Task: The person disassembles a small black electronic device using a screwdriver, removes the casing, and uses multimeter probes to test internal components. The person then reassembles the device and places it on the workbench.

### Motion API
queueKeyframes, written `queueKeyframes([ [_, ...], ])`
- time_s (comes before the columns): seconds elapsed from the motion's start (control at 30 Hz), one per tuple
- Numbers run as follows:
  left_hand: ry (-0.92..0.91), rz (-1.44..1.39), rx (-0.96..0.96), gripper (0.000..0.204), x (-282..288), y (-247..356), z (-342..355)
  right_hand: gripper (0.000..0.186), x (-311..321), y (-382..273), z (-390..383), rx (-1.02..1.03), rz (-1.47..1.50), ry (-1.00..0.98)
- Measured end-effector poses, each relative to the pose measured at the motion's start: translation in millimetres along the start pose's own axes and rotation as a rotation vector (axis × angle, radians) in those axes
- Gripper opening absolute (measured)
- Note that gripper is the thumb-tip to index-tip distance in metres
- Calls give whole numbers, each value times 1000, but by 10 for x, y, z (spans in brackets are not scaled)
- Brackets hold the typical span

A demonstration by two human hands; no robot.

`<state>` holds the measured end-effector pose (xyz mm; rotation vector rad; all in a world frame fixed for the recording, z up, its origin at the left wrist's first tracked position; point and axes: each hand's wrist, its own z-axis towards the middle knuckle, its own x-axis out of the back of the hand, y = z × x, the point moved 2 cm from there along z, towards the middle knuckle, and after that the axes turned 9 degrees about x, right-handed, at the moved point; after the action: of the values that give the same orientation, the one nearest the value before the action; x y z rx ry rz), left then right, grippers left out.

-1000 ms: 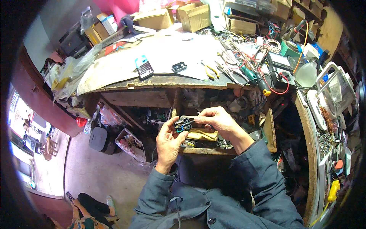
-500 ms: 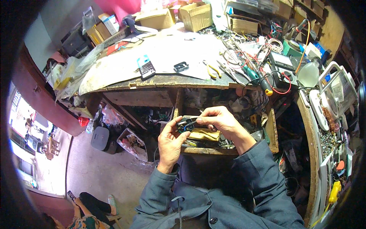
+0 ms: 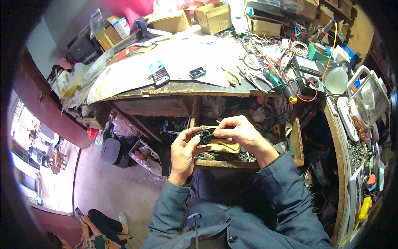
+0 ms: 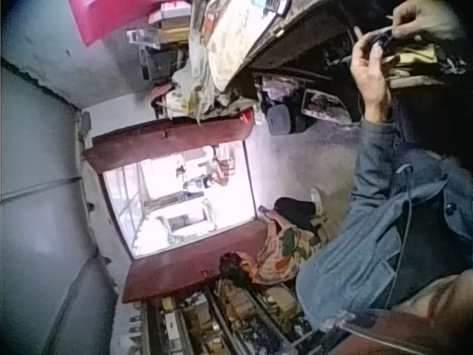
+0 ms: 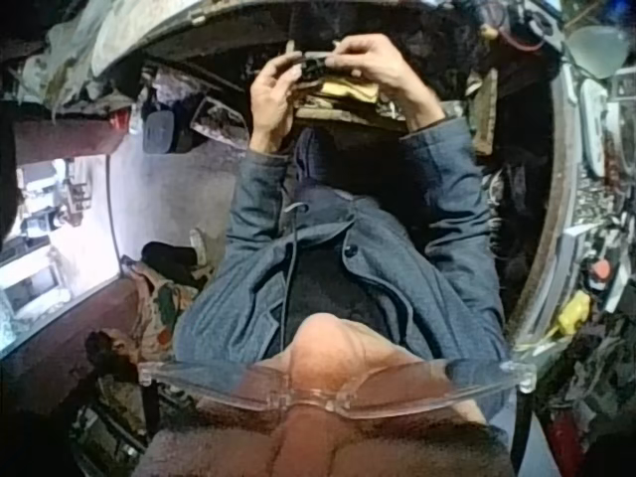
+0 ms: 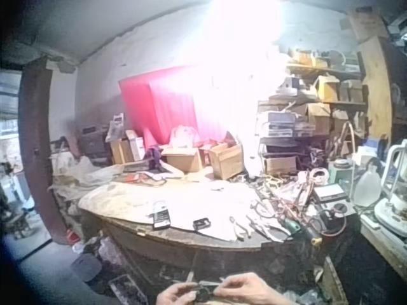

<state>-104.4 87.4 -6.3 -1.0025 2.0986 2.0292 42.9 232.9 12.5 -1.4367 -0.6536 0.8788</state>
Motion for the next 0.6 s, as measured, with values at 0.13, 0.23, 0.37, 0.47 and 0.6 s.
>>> queueKeyframes([
  [0.13,-4,-31,13,29,23,-11,20,14,-19,-45,-6,31,-11,-59],
  [0.23,-4,-39,8,28,20,-7,21,14,-41,-60,-5,69,-28,-79],
  [0.37,-21,-82,24,23,51,-3,20,16,-52,-127,-29,54,-83,-102],
  [0.47,-17,-67,17,23,46,-13,4,17,-68,-132,-47,76,-141,-131],
  [0.6,-2,-69,-14,26,40,-19,-2,22,-73,-108,-17,89,-53,-48],
])
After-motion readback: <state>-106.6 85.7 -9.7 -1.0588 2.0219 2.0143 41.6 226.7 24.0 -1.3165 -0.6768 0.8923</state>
